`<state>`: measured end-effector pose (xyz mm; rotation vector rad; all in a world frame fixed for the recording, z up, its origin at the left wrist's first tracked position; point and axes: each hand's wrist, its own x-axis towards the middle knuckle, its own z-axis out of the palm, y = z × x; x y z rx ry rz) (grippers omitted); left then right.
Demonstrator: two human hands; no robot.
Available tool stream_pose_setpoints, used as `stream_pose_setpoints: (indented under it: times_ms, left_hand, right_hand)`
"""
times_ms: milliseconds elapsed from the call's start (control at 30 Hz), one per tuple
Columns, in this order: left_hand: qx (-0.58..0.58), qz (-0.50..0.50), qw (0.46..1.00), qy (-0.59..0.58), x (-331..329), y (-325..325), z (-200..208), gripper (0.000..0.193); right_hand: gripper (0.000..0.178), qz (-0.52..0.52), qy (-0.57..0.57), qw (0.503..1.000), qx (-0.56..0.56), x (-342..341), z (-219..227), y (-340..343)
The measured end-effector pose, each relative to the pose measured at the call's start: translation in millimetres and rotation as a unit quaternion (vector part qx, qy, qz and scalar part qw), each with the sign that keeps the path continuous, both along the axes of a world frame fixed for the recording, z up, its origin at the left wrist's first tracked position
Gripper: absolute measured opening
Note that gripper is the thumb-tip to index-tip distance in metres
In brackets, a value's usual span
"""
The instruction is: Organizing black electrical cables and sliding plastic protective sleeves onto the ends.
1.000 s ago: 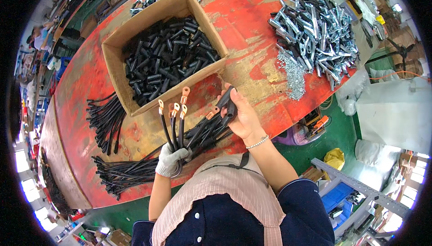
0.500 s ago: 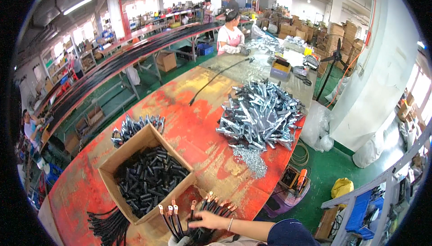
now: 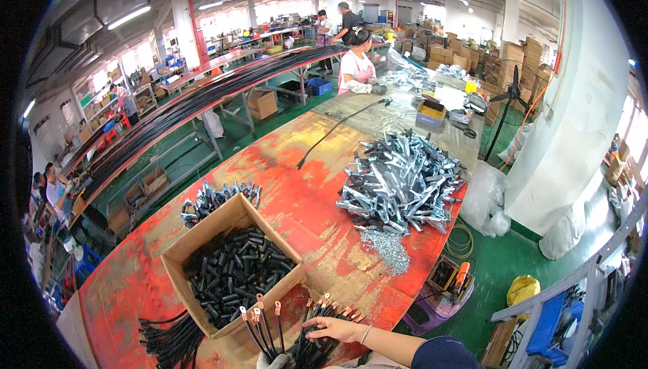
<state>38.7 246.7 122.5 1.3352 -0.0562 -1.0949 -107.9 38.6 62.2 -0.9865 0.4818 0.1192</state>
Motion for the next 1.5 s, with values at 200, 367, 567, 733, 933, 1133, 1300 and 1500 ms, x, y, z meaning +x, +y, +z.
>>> stream_pose_setpoints:
  times_ms: [200,367,567,733,933,1133,1300,1500]
  left_hand:
    - [-0.016,-0.036,0.999,-0.026,-5,-5,2,0.018]
    - [-0.029,-0.054,0.998,-0.010,5,6,5,0.021]
    - [0.008,-0.092,0.996,0.019,9,-2,-16,0.011]
    - [0.001,-0.074,0.996,0.050,16,15,-26,0.023]
    - [0.015,-0.063,0.997,0.046,15,14,-20,0.022]
    - [0.053,-0.153,0.986,-0.043,15,2,-22,0.012]
    - [-0.025,-0.090,0.996,0.002,8,-4,8,0.023]
    - [-0.042,-0.016,0.996,-0.078,5,-1,-16,0.021]
  right_hand:
    - [0.040,-0.173,-0.038,0.982,0.065,0,2,-14]
    - [0.039,-0.223,-0.062,0.968,0.096,23,27,-22]
    - [0.024,-0.350,-0.149,0.912,0.150,14,32,-44]
    - [0.024,-0.413,-0.154,0.854,0.277,31,59,-37]
    - [0.034,-0.347,-0.159,0.903,0.197,36,70,-27]
    - [0.036,-0.315,-0.149,0.937,0.022,25,72,-27]
    - [0.042,-0.119,-0.110,0.921,-0.354,34,67,-20]
    - [0.044,0.060,0.017,0.969,-0.238,40,38,32]
